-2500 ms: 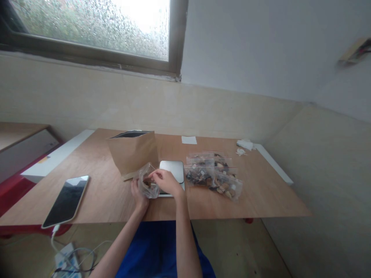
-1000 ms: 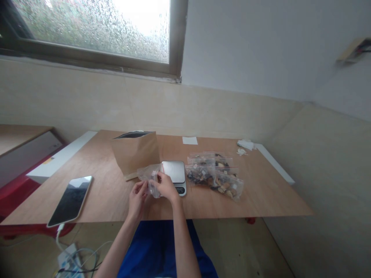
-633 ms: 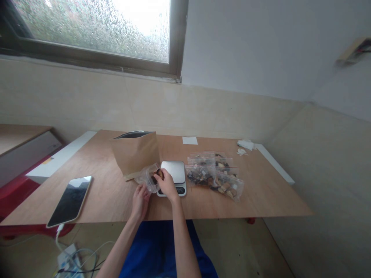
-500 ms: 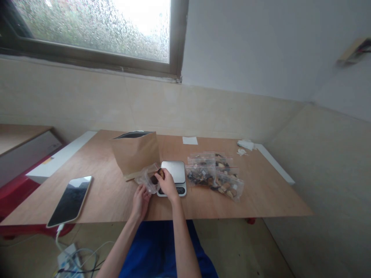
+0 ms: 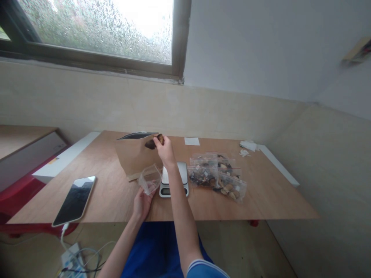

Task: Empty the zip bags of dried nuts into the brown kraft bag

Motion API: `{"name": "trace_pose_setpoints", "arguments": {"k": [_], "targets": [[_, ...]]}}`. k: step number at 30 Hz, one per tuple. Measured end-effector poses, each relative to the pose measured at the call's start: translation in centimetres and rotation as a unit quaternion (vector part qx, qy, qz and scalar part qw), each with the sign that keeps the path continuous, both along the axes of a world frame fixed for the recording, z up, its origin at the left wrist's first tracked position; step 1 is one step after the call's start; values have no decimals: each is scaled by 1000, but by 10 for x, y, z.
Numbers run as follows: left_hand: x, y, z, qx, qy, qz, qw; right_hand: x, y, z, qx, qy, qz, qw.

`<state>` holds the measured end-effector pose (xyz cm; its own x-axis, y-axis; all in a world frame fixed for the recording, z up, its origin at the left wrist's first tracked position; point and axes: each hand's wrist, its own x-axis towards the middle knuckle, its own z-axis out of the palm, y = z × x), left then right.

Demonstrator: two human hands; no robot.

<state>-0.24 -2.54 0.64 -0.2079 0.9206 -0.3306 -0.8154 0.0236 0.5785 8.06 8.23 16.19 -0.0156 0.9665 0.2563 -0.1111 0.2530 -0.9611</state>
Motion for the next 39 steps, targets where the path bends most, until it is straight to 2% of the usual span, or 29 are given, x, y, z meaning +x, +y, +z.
{"name": "trace_pose_setpoints", "arguments": {"k": [2, 4, 7, 10, 17, 22, 27, 34, 37, 39], "targets": [[0, 0, 1, 3, 8, -4, 1000, -12, 14, 26, 72, -45, -11, 996], [0, -1, 2, 6, 11, -9, 1000, -26, 27, 44, 126, -94, -32, 987], [0, -2, 3, 13, 17, -14, 1000, -47, 42, 53, 187, -165, -39, 968], [0, -2, 3, 18, 19, -16, 1000, -64, 52, 46, 225, -228, -19, 947], [-1, -1, -3, 22, 0, -25, 999, -71, 48, 22, 236, -307, 82, 918], [-1, -1, -4, 20, 4, -27, 999, -66, 44, 26, 239, -356, 132, 894], [0, -2, -2, 17, 18, -23, 999, -62, 44, 30, 234, -359, 165, 888], [0, -2, -1, 20, 16, -26, 999, -63, 41, 31, 225, -375, 135, 889], [0, -2, -1, 22, 18, -31, 999, -58, 31, 31, 232, -380, 97, 890], [-1, -2, -1, 19, 29, -35, 999, -51, 20, 28, 243, -344, 51, 906]]}}
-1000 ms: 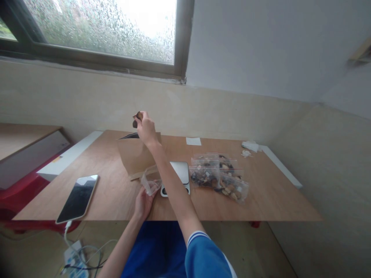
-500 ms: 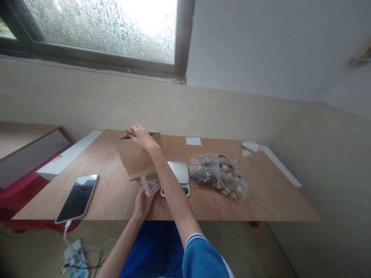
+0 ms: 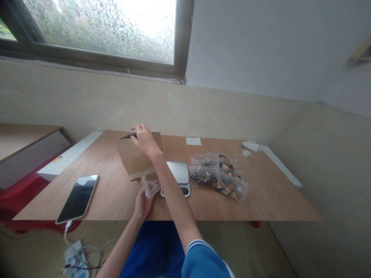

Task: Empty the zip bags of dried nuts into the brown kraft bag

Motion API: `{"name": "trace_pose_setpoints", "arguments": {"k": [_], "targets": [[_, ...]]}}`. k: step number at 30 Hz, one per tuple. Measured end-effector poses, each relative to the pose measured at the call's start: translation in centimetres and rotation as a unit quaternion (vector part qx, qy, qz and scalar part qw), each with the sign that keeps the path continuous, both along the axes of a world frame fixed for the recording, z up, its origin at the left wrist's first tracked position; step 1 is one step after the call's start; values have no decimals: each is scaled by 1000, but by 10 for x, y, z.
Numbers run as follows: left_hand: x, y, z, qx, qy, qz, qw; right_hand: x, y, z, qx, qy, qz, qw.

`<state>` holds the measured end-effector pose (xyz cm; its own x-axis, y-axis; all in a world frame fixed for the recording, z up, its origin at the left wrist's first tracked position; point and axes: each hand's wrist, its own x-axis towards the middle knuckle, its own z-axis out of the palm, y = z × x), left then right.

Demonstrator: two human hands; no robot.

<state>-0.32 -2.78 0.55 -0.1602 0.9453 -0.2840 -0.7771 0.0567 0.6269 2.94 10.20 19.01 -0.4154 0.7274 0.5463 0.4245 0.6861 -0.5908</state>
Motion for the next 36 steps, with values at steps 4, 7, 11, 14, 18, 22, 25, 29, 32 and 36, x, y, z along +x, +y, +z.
{"name": "trace_pose_setpoints", "arguments": {"k": [4, 7, 11, 14, 18, 22, 25, 29, 32, 36], "targets": [[-1, 0, 0, -23, 25, 10, 999, 18, -33, -28, -28, 162, -138, 977], [-1, -1, 0, -21, 39, 12, 999, 33, -59, -66, -106, 175, -250, 946], [0, -1, -1, -8, 78, 23, 997, 56, -78, -115, -290, 84, -261, 917], [0, -1, -2, -11, 95, 39, 995, 73, -80, -133, -422, 119, -133, 889], [-4, -1, 0, -5, 134, 27, 991, 95, -75, -134, -397, 207, -118, 886], [-17, -7, 14, 33, 219, -41, 974, 110, -73, -130, -327, 267, -173, 890], [-25, -14, 32, 43, 248, -95, 963, 112, -75, -127, -283, 274, -165, 904], [-27, -19, 53, 9, 283, -131, 950, 104, -82, -122, -290, 220, -109, 925], [-23, -14, 53, 2, 329, -109, 938, 93, -96, -123, -332, 196, -92, 918], [-22, -5, 42, 10, 377, -10, 926, 85, -119, -127, -461, 183, -38, 868]]}}
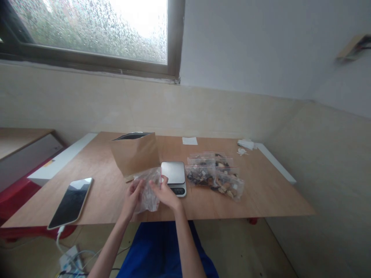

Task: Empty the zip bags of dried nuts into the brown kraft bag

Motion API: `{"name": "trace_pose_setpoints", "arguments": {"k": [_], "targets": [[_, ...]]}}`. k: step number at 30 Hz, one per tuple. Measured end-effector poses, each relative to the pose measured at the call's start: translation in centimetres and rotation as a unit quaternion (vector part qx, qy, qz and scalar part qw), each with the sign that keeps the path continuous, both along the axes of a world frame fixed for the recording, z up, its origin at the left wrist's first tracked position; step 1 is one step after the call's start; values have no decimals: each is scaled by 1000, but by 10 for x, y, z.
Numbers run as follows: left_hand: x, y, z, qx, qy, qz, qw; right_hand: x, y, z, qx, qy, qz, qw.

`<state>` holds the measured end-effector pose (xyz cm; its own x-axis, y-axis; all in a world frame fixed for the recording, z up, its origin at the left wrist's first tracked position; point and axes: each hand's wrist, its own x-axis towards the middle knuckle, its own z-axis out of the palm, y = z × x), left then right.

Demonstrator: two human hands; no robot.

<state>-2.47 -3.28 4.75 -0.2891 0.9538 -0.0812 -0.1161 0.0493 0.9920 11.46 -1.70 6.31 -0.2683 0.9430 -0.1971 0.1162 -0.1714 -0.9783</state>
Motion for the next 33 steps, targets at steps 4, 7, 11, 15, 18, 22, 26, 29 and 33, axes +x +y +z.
{"name": "trace_pose_setpoints", "arguments": {"k": [4, 7, 11, 15, 18, 22, 26, 29, 33], "targets": [[-10, 5, -7, 24, 98, 57, 993, 3, -13, -4, -110, 54, 104, 987], [-23, 7, -14, 2, 180, 75, 981, 5, -16, -8, -105, 66, 93, 988], [-38, 8, -30, -52, 305, 94, 946, 16, -12, -15, -33, 0, 70, 997], [-42, 4, -38, 31, 451, 188, 872, 52, 7, -17, 136, -149, -50, 978], [-34, -4, -36, 98, 519, 145, 837, 89, 30, -14, 247, -286, -146, 914], [-17, -8, -40, 88, 577, 13, 812, 129, 57, -11, 266, -462, -175, 828], [-15, 3, -52, 39, 641, -57, 765, 147, 69, -10, 225, -559, -119, 789], [-22, 13, -55, 27, 673, -96, 733, 152, 69, -10, 214, -578, -119, 779], [-29, 22, -52, 18, 694, -118, 710, 154, 64, -6, 192, -613, -115, 758]]}}
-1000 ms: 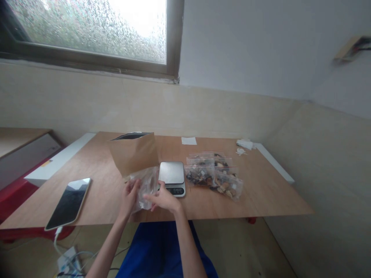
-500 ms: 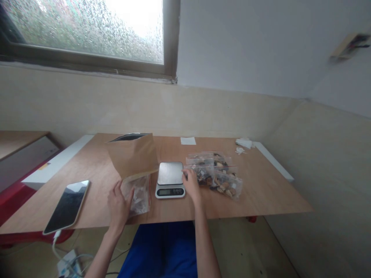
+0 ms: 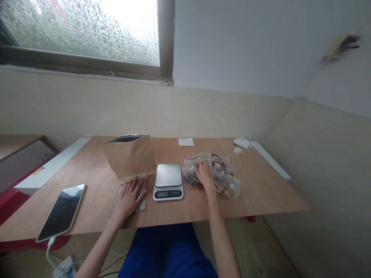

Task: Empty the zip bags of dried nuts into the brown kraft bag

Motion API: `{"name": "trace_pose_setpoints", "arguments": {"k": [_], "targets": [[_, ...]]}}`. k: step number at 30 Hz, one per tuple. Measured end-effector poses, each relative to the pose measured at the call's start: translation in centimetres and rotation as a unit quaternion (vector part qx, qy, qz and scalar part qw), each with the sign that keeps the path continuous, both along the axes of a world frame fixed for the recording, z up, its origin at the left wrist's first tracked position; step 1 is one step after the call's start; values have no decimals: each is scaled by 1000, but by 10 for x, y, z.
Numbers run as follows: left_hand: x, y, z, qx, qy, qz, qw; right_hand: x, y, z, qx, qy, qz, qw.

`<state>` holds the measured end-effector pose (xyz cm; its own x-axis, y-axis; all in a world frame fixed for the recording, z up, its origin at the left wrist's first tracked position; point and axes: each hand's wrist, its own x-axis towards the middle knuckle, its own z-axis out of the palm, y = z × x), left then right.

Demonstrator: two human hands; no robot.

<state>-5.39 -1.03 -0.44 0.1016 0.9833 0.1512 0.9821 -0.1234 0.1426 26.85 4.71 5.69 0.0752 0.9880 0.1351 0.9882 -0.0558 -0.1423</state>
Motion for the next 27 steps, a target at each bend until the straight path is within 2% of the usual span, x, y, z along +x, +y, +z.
{"name": "trace_pose_setpoints", "arguments": {"k": [7, 10, 19, 21, 24, 25, 27], "targets": [[-4, 17, -2, 0, -1, -14, 1000, 5, -8, 8, -2, -14, -14, 1000], [-6, 25, -3, 1, -12, -20, 1000, 9, -11, 13, 20, -15, -16, 1000], [5, 26, -4, 6, -82, 0, 997, 12, -31, 44, 54, 45, -29, 997], [13, 23, 3, 27, -122, 9, 992, 11, -37, 52, 66, 87, -32, 993], [32, 12, 24, 68, -240, 21, 968, 1, -45, 67, 100, 161, -29, 981], [40, 8, 34, 78, -293, 8, 953, -5, -48, 72, 108, 186, -23, 976], [57, -3, 54, 59, -405, -66, 910, -22, -53, 82, 114, 241, -8, 964]]}}
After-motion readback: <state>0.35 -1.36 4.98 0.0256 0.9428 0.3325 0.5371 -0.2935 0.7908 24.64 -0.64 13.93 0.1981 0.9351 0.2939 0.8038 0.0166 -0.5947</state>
